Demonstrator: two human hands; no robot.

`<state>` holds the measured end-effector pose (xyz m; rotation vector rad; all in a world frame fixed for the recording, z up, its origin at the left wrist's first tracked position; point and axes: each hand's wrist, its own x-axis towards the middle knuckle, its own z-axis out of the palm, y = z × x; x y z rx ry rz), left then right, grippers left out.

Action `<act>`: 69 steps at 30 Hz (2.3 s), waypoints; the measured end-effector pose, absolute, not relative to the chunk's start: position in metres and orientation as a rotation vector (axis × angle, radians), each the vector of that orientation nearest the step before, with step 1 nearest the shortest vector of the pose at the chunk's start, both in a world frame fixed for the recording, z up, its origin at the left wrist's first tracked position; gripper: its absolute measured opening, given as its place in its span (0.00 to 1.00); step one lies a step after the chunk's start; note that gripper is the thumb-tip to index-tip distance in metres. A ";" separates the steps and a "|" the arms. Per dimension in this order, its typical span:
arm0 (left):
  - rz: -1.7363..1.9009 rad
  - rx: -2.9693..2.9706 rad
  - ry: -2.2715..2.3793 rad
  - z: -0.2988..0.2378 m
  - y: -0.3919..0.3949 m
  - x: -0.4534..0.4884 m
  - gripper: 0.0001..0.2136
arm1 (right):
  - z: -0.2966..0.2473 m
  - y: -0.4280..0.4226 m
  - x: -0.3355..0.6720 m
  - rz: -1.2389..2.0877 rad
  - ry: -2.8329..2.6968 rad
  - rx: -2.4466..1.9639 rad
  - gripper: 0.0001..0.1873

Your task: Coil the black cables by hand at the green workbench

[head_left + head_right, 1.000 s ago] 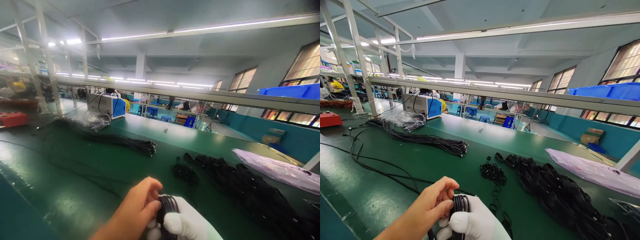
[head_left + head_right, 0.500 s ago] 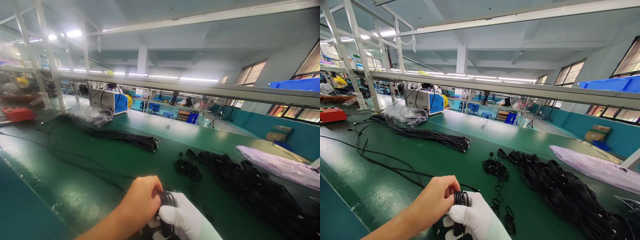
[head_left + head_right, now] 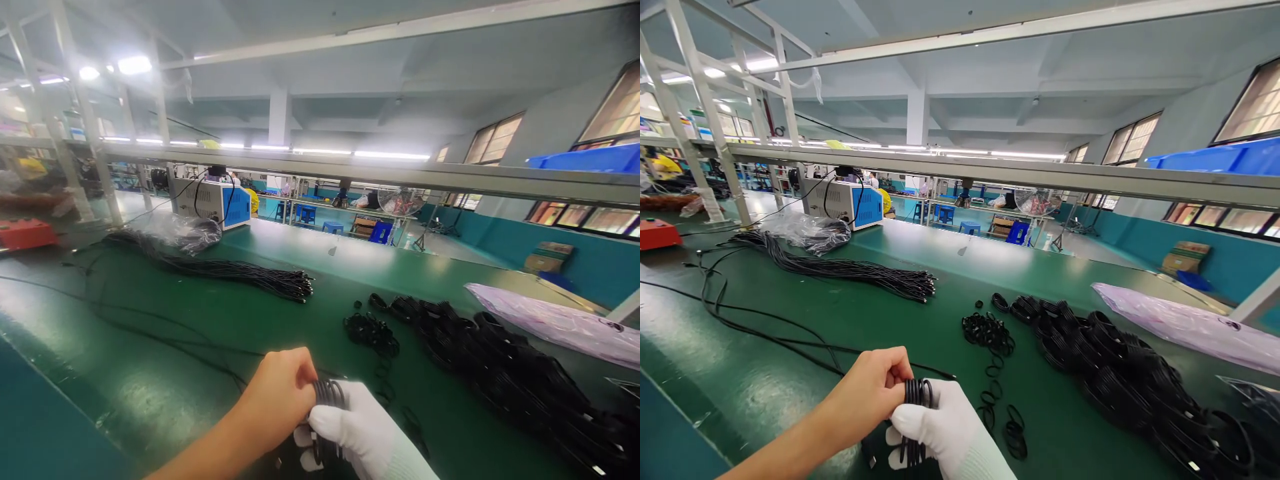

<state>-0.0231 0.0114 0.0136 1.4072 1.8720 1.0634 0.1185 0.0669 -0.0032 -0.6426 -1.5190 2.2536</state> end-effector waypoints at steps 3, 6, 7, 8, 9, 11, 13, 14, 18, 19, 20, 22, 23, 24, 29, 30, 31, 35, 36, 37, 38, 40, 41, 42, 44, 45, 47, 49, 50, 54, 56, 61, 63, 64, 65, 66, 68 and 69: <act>1.049 1.361 1.815 0.011 0.012 -0.024 0.03 | -0.001 0.066 0.120 2.271 -1.517 -0.641 0.19; 1.066 1.208 1.641 0.006 0.013 -0.023 0.05 | -0.001 0.066 0.120 2.349 -1.516 -0.574 0.18; 1.078 1.165 1.602 0.003 0.013 -0.023 0.07 | -0.002 0.066 0.120 2.361 -1.528 -0.573 0.18; 1.083 1.137 1.585 0.001 0.014 -0.023 0.08 | -0.004 0.066 0.120 2.368 -1.551 -0.582 0.17; 1.070 1.123 1.584 -0.001 0.014 -0.022 0.09 | -0.005 0.066 0.120 2.374 -1.580 -0.589 0.16; 1.006 1.164 1.625 -0.004 0.015 -0.023 0.07 | -0.008 0.066 0.120 2.392 -1.627 -0.556 0.15; 0.993 1.300 1.698 -0.005 0.016 -0.023 0.07 | -0.009 0.066 0.119 2.425 -1.627 -0.483 0.14; 1.022 1.381 1.721 -0.005 0.016 -0.023 0.06 | -0.008 0.067 0.119 2.445 -1.609 -0.457 0.14; 1.192 1.482 1.665 -0.007 0.019 -0.022 0.05 | -0.005 0.072 0.118 2.364 -1.701 -0.373 0.19; 1.196 1.461 1.651 -0.008 0.019 -0.022 0.05 | -0.005 0.073 0.118 2.312 -1.748 -0.362 0.19; 1.193 1.444 1.648 -0.008 0.019 -0.021 0.05 | -0.005 0.074 0.117 2.270 -1.783 -0.370 0.19; 1.180 1.434 1.639 -0.009 0.019 -0.021 0.06 | -0.007 0.074 0.115 2.262 -1.796 -0.407 0.18; 1.174 1.444 1.636 -0.008 0.019 -0.021 0.07 | -0.009 0.073 0.115 2.300 -1.765 -0.416 0.19; 1.174 1.458 1.639 -0.007 0.019 -0.022 0.07 | -0.011 0.072 0.114 2.349 -1.717 -0.416 0.20; 1.156 1.565 1.704 0.001 0.014 -0.030 0.12 | -0.020 0.067 0.115 2.570 -1.240 -0.464 0.18; 1.149 1.556 1.720 0.001 0.011 -0.030 0.13 | -0.021 0.067 0.114 2.583 -1.151 -0.480 0.17; 1.119 1.550 1.731 0.001 0.007 -0.029 0.13 | -0.021 0.066 0.113 2.580 -1.083 -0.490 0.16; 0.892 1.691 1.746 -0.010 -0.007 -0.016 0.09 | -0.022 0.067 0.109 2.438 -1.132 -0.346 0.11; 0.869 1.746 1.747 -0.013 -0.009 -0.014 0.10 | -0.024 0.067 0.110 2.414 -1.147 -0.301 0.11; 0.863 1.778 1.736 -0.015 -0.011 -0.013 0.11 | -0.027 0.069 0.110 2.419 -1.138 -0.278 0.11; 0.873 1.777 1.701 -0.016 -0.012 -0.015 0.10 | -0.030 0.070 0.112 2.449 -1.113 -0.297 0.10; 0.942 1.653 1.609 -0.013 -0.013 -0.022 0.05 | -0.035 0.074 0.117 2.562 -1.046 -0.403 0.11; 0.995 1.557 1.582 -0.010 -0.012 -0.027 0.07 | -0.037 0.076 0.120 2.617 -1.035 -0.447 0.13; 1.043 1.468 1.573 -0.007 -0.011 -0.032 0.08 | -0.038 0.077 0.122 2.661 -1.042 -0.470 0.16; 1.076 1.382 1.629 -0.003 -0.008 -0.039 0.09 | -0.036 0.077 0.125 2.713 -1.078 -0.481 0.18; 1.056 1.394 1.671 -0.002 -0.006 -0.039 0.09 | -0.034 0.076 0.125 2.727 -1.111 -0.489 0.17; 1.002 1.460 1.733 -0.003 -0.002 -0.036 0.08 | -0.029 0.072 0.124 2.721 -1.198 -0.534 0.13; 0.983 1.506 1.777 -0.006 0.000 -0.029 0.06 | -0.024 0.067 0.123 2.686 -1.311 -0.564 0.10; 0.981 1.527 1.790 -0.009 0.001 -0.026 0.05 | -0.022 0.066 0.123 2.655 -1.372 -0.566 0.09; 0.966 1.613 1.844 -0.015 0.000 -0.019 0.05 | -0.014 0.063 0.124 2.525 -1.547 -0.606 0.08; 0.930 1.675 1.891 -0.018 -0.002 -0.018 0.05 | -0.011 0.064 0.126 2.445 -1.622 -0.605 0.08; 0.887 1.738 1.941 -0.021 -0.001 -0.016 0.06 | -0.014 0.063 0.124 2.325 -1.719 -0.591 0.07; 0.919 1.694 1.904 -0.020 0.002 -0.017 0.06 | -0.022 0.060 0.121 2.413 -1.580 -0.676 0.07; 0.925 1.666 1.866 -0.019 0.003 -0.018 0.07 | -0.026 0.059 0.120 2.451 -1.498 -0.734 0.07; 0.922 1.636 1.824 -0.018 0.005 -0.021 0.07 | -0.029 0.060 0.120 2.475 -1.428 -0.793 0.08; 0.917 1.609 1.790 -0.016 0.008 -0.026 0.06 | -0.029 0.062 0.122 2.484 -1.370 -0.850 0.10; 0.913 1.562 1.770 -0.011 0.015 -0.036 0.05 | -0.022 0.073 0.133 2.439 -1.260 -0.918 0.14; 0.916 1.552 1.786 -0.009 0.019 -0.042 0.04 | -0.015 0.082 0.142 2.373 -1.206 -0.909 0.17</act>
